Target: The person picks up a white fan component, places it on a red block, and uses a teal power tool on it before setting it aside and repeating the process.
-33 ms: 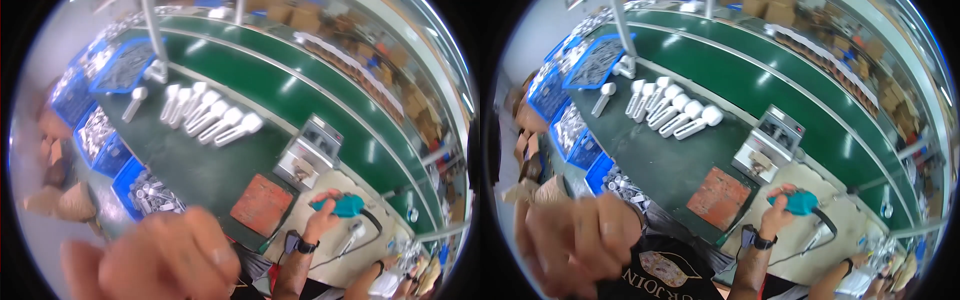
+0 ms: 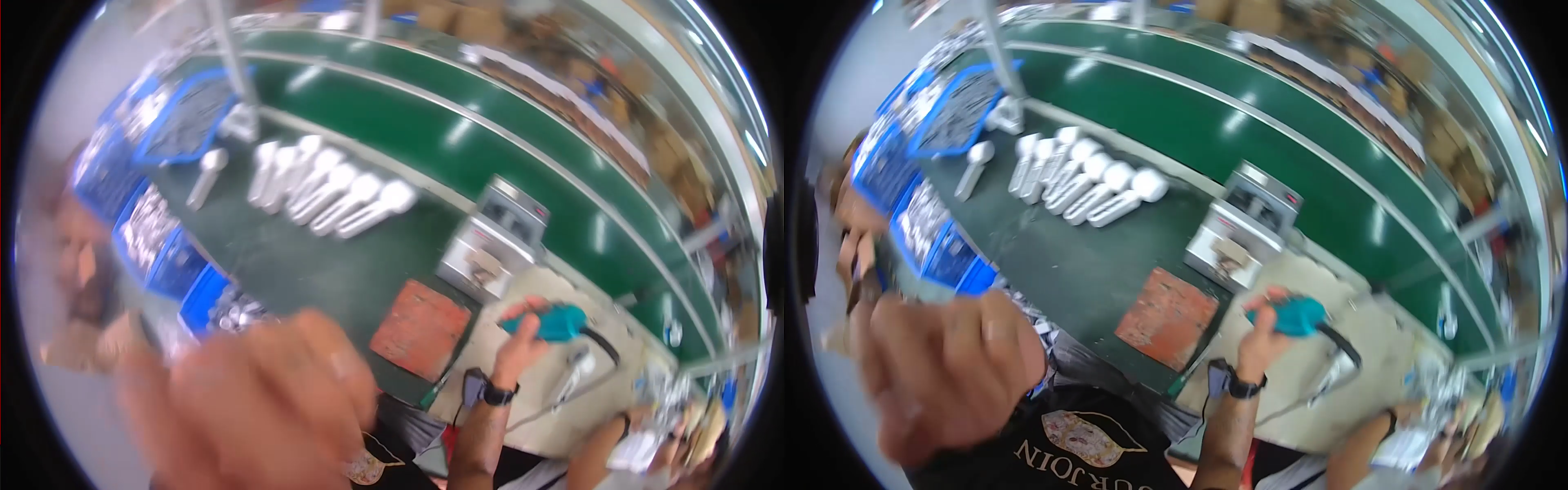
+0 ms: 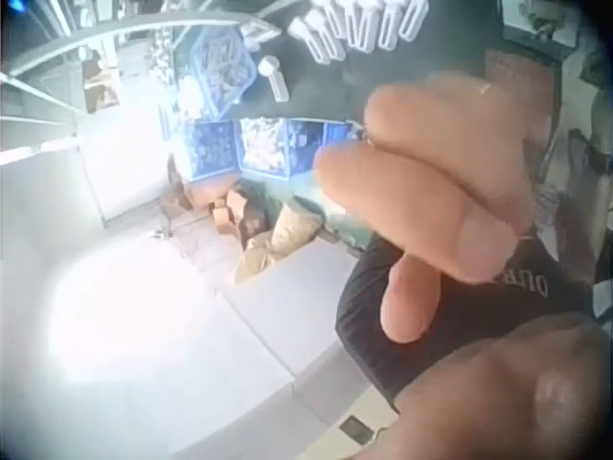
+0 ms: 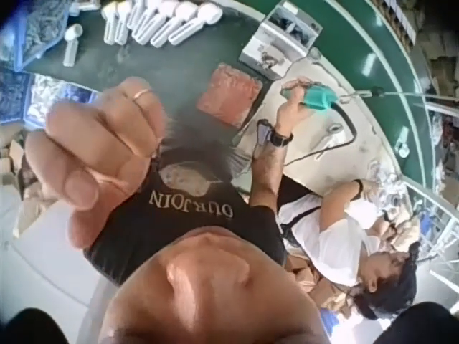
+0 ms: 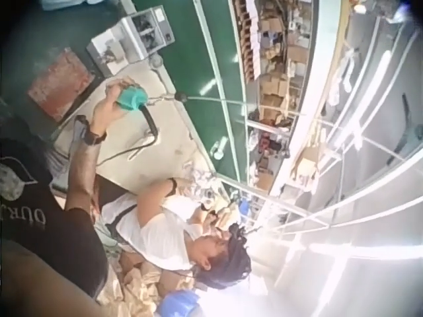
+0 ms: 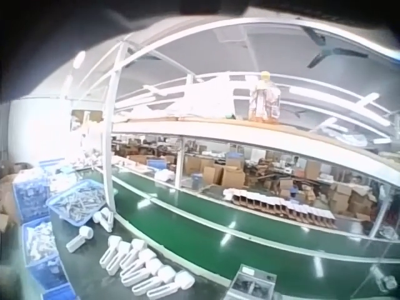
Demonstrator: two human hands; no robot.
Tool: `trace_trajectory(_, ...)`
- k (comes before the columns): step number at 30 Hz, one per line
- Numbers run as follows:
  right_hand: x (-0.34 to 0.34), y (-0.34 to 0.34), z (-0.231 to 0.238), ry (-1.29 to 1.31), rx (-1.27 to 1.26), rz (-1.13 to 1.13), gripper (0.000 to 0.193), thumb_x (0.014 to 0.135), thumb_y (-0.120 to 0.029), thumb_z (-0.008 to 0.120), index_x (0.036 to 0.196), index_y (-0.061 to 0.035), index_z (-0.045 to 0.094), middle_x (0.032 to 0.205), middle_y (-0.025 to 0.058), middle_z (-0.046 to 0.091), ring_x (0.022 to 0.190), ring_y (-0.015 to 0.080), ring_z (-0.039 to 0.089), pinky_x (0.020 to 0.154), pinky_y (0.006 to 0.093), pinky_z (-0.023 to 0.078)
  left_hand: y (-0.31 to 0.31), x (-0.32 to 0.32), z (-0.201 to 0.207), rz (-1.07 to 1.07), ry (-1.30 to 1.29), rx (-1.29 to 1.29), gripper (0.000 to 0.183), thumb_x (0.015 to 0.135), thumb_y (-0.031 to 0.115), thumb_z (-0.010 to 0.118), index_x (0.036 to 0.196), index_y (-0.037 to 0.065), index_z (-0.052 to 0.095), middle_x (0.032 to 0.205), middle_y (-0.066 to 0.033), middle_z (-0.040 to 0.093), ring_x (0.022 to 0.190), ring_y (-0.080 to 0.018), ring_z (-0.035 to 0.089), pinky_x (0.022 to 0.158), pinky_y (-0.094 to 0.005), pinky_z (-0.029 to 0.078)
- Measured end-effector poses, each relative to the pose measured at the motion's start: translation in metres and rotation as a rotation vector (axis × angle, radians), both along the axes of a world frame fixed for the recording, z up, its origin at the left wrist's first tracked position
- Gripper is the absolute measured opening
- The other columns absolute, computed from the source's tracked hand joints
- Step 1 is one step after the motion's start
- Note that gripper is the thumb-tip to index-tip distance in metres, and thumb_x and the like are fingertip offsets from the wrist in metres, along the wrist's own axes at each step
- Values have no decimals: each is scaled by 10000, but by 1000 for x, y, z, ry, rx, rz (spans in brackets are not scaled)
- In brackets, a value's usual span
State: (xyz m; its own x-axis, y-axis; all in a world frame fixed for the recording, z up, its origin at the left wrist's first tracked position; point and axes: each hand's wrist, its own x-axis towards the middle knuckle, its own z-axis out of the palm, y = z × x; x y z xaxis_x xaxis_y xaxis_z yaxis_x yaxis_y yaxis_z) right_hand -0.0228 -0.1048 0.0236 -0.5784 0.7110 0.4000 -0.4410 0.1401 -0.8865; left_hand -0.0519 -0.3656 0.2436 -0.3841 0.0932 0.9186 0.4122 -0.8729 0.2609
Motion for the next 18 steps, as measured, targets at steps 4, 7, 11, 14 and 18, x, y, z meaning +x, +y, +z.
trace_trajectory(4,10,-17,26,-96,62,123,459,952,-403,683,1186,-19,590,868,49,641,784,143,613,672,287,469,32,-37,-41,277,-452,-325,342,1032,397,517,892,90,460,746,-12,399,556,-97,362,509,-265,285)
trace_trajectory(7,43,-18,23,-83,132,125,424,957,-290,660,1236,-10,507,1108,88,617,797,140,613,667,286,464,76,-77,-92,222,-566,-589,183,1033,194,521,975,47,612,856,-50,600,623,-63,442,532,-235,296)
trace_trajectory(11,112,-41,33,-144,-38,-10,532,923,-407,703,1209,11,538,1083,97,619,788,149,614,663,289,473,174,-61,-150,284,-197,-1066,202,1019,231,581,957,54,655,782,-37,615,741,-100,573,650,-269,455)
trace_trajectory(14,144,-48,44,-165,-75,-90,625,895,-511,714,1176,27,565,971,101,635,758,153,606,652,286,467,259,-10,-189,187,174,-1118,324,956,370,660,939,47,676,765,-78,677,682,-229,648,642,-364,517)
trace_trajectory(18,166,-50,62,-251,-21,-269,742,854,-622,716,1142,48,577,786,85,615,699,170,585,626,284,450,318,33,-198,239,398,-1417,543,875,582,659,986,53,701,860,-123,714,790,-305,687,718,-408,542)
